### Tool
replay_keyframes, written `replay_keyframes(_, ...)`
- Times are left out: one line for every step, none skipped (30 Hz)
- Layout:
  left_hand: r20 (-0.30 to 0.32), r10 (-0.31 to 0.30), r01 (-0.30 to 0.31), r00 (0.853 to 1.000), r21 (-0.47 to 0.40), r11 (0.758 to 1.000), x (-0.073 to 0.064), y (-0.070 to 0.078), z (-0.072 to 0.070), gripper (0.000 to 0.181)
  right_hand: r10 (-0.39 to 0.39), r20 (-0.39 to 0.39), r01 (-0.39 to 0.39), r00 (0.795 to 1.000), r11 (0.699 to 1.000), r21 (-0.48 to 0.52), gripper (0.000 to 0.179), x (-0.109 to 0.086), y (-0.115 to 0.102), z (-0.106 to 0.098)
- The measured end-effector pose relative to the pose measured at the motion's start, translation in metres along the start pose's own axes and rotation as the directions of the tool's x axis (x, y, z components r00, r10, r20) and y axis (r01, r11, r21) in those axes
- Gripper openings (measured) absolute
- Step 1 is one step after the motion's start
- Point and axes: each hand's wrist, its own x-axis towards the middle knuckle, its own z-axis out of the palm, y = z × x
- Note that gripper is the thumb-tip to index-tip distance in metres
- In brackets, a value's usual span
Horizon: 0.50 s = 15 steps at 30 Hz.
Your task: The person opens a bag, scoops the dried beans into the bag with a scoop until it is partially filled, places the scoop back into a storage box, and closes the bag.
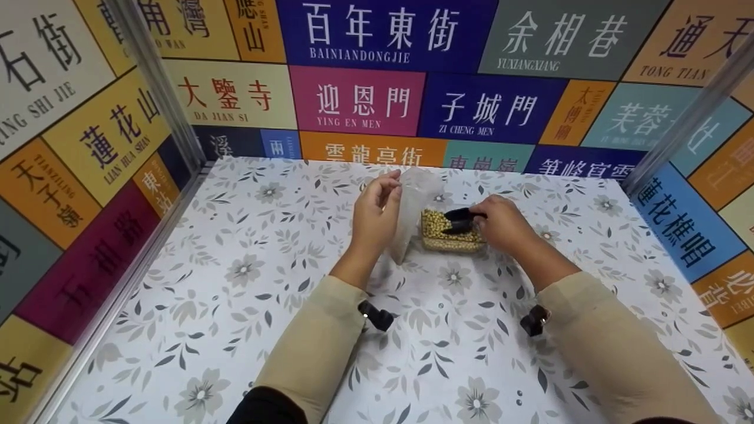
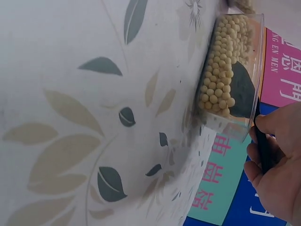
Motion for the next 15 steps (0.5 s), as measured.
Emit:
replay_keyframes(0.0,0.003,-0.003,1.0,-0.002,1.0,0.0,0.0,0.0,0.01,0.001,-0.003,-0.001,1.0,1.0,0.012,0.033,0.0,-0.001,0.001)
replay_keyframes(0.0,0.006,-0.006,1.0,-0.003,1.0,0.0,-0.001,0.0,0.01,0.004,-0.005,-0.004,1.0,1.0,0.026,0.033,0.0,-0.001,0.002)
replay_keyframes(0.001,0.01,-0.01,1.0,-0.005,1.0,0.0,-0.001,0.0,0.011,0.008,-0.006,-0.008,1.0,0.999,0.04,0.033,0.0,-0.002,0.003)
replay_keyframes(0.004,0.014,-0.014,1.0,-0.002,1.0,0.0,-0.001,0.0,0.011,0.013,-0.004,-0.013,1.0,0.998,0.056,0.034,0.001,-0.002,0.004)
replay_keyframes(0.006,0.017,-0.017,1.0,0.0,1.0,0.0,-0.001,0.0,0.011,0.018,-0.002,-0.018,1.0,0.997,0.072,0.034,0.001,-0.003,0.006)
replay_keyframes(0.008,0.02,-0.02,1.0,0.003,1.0,0.0,-0.001,0.0,0.012,0.025,0.002,-0.026,1.0,0.996,0.089,0.034,0.001,-0.003,0.007)
replay_keyframes(0.01,0.022,-0.022,1.0,0.006,1.0,-0.001,-0.001,0.0,0.012,0.033,0.005,-0.033,0.999,0.994,0.105,0.035,0.0,-0.003,0.008)
replay_keyframes(0.012,0.022,-0.022,1.0,0.01,1.0,0.0,-0.001,0.0,0.012,0.039,0.006,-0.04,0.999,0.992,0.119,0.035,0.0,-0.003,0.009)
replay_keyframes(0.013,0.024,-0.024,1.0,0.012,1.0,0.0,-0.001,0.0,0.013,0.043,0.006,-0.043,0.999,0.99,0.132,0.035,0.0,-0.002,0.011)
replay_keyframes(0.015,0.024,-0.025,1.0,0.015,1.0,0.0,-0.001,0.0,0.013,0.044,0.004,-0.045,0.999,0.989,0.143,0.035,0.0,-0.002,0.012)
replay_keyframes(0.015,0.024,-0.024,1.0,0.018,1.0,0.0,-0.001,0.0,0.013,0.047,0.006,-0.047,0.999,0.987,0.154,0.035,0.0,-0.001,0.012)
replay_keyframes(0.014,0.023,-0.023,1.0,0.02,1.0,0.0,-0.001,0.0,0.013,0.051,0.01,-0.052,0.999,0.985,0.166,0.035,0.0,-0.001,0.013)
replay_keyframes(0.013,0.023,-0.023,1.0,0.019,1.0,0.0,-0.001,0.0,0.013,0.051,0.011,-0.052,0.999,0.983,0.177,0.035,0.001,0.0,0.015)
replay_keyframes(0.014,0.02,-0.021,1.0,0.019,1.0,0.0,-0.001,0.0,0.013,0.049,0.011,-0.05,0.999,0.981,0.186,0.035,0.001,0.0,0.016)
replay_keyframes(0.015,0.018,-0.018,1.0,0.018,1.0,0.0,-0.001,0.0,0.013,0.047,0.013,-0.048,0.999,0.98,0.192,0.035,0.001,0.001,0.017)
